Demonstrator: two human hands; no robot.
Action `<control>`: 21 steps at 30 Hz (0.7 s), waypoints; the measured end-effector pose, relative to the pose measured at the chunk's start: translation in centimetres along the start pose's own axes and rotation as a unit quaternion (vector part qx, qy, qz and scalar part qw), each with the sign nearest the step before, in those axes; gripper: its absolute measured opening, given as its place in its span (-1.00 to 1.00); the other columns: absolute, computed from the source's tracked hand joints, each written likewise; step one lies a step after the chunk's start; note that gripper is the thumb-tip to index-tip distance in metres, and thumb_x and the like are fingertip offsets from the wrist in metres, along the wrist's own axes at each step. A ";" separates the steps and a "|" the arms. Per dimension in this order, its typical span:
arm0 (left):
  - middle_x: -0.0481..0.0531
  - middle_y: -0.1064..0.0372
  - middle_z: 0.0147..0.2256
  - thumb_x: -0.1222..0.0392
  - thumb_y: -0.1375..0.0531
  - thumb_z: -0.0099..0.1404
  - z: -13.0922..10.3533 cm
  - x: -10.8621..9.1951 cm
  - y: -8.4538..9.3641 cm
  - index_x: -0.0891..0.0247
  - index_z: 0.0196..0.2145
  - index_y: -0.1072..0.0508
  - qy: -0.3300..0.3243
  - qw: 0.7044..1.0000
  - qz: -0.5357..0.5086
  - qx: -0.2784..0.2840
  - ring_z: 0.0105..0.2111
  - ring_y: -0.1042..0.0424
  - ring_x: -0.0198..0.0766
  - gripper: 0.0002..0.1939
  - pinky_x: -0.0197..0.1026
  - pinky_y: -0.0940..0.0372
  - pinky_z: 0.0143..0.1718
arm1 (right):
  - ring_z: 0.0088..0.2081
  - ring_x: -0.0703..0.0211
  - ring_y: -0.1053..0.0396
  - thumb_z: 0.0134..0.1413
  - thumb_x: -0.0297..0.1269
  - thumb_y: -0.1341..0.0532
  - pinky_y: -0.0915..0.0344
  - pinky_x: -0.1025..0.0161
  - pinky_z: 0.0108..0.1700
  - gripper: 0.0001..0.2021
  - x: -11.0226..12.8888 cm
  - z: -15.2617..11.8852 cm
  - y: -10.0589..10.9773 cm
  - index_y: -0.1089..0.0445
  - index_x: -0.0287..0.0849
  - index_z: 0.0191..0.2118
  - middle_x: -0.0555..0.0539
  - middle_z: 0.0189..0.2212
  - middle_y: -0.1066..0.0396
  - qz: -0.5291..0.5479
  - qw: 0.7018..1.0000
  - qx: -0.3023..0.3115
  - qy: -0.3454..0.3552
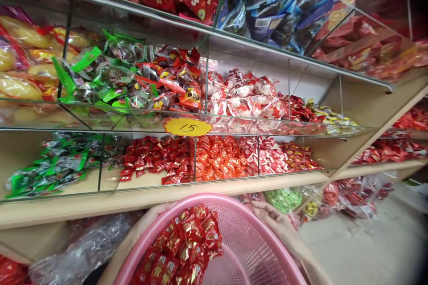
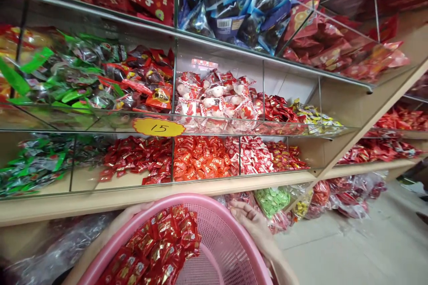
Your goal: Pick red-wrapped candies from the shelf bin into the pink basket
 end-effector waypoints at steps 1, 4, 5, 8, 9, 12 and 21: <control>0.26 -0.50 -0.35 0.15 -0.15 0.16 0.0 -0.1 0.0 0.52 -0.24 -0.44 0.000 1.000 0.007 -0.004 -0.29 -0.47 0.02 -0.67 -0.09 -0.28 -0.17 | -0.32 0.08 -0.38 -0.25 0.03 -0.29 -0.30 0.17 -0.30 -0.55 0.4 1.7 0.2 -0.39 -0.20 -0.24 -0.11 -0.36 -0.44 -0.028 1.000 0.007 0.006; 0.28 -0.49 -0.37 0.12 -0.14 0.16 0.0 -0.1 0.1 0.53 -0.25 -0.44 0.006 1.000 0.011 -0.005 -0.33 -0.48 0.02 -0.65 -0.08 -0.29 -0.20 | -0.44 0.18 -0.33 -0.12 0.02 -0.20 -0.25 0.26 -0.38 -0.65 3.1 4.9 0.8 -0.39 -0.22 -0.38 -0.06 -0.50 -0.40 -0.148 0.985 -0.005 0.087; 0.27 -0.50 -0.37 0.13 -0.14 0.16 0.0 0.0 0.1 0.52 -0.25 -0.44 0.010 1.000 0.007 0.002 -0.34 -0.48 0.00 -0.66 -0.08 -0.30 -0.21 | -0.47 0.21 -0.31 -0.06 0.01 -0.16 -0.23 0.28 -0.40 -0.67 4.4 5.5 0.6 -0.38 -0.21 -0.40 -0.04 -0.52 -0.38 -0.190 0.974 -0.011 0.121; 0.22 -0.50 -0.36 0.17 -0.14 0.16 0.0 0.1 -0.1 0.48 -0.24 -0.44 0.013 0.999 -0.014 0.029 -0.34 -0.49 -0.06 -0.71 -0.13 -0.29 -0.19 | -0.42 0.22 -0.29 0.03 -0.05 -0.10 -0.21 0.29 -0.36 -0.71 8.3 6.8 -2.1 -0.38 -0.19 -0.34 -0.04 -0.44 -0.37 -0.296 0.927 0.002 0.232; 0.21 -0.50 -0.34 0.18 -0.14 0.16 0.1 0.1 -0.1 0.47 -0.23 -0.44 0.013 0.999 -0.019 0.037 -0.32 -0.48 -0.06 -0.71 -0.13 -0.29 -0.18 | -0.37 0.21 -0.29 0.03 -0.07 -0.11 -0.20 0.28 -0.31 -0.72 9.4 7.3 -3.4 -0.38 -0.19 -0.33 -0.06 -0.42 -0.36 -0.327 0.907 0.010 0.266; 0.20 -0.50 -0.33 0.21 -0.13 0.17 0.1 0.1 0.0 0.46 -0.20 -0.42 0.002 0.999 -0.014 0.043 -0.33 -0.48 -0.07 -0.71 -0.13 -0.30 -0.20 | -0.26 0.12 -0.26 0.02 -0.09 -0.12 -0.17 0.23 -0.20 -0.71 10.9 9.9 -7.3 -0.40 -0.18 -0.24 -0.09 -0.40 -0.32 -0.443 0.842 0.024 0.305; 0.19 -0.51 -0.39 0.18 -0.12 0.18 0.1 0.1 0.2 0.49 -0.17 -0.41 0.027 0.999 -0.017 0.041 -0.37 -0.50 -0.08 -0.67 -0.15 -0.31 -0.22 | -0.18 0.05 -0.23 0.06 -0.06 -0.08 -0.15 0.21 -0.17 -0.67 9.1 13.3 -10.7 -0.42 -0.15 -0.19 -0.17 -0.32 -0.28 -0.576 0.775 0.041 0.259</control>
Point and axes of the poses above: each hand's wrist, its own z-axis towards the middle knuckle, its own y-axis out of the back of the hand, x = y × z, the point moved 5 cm from there along z, towards the middle knuckle
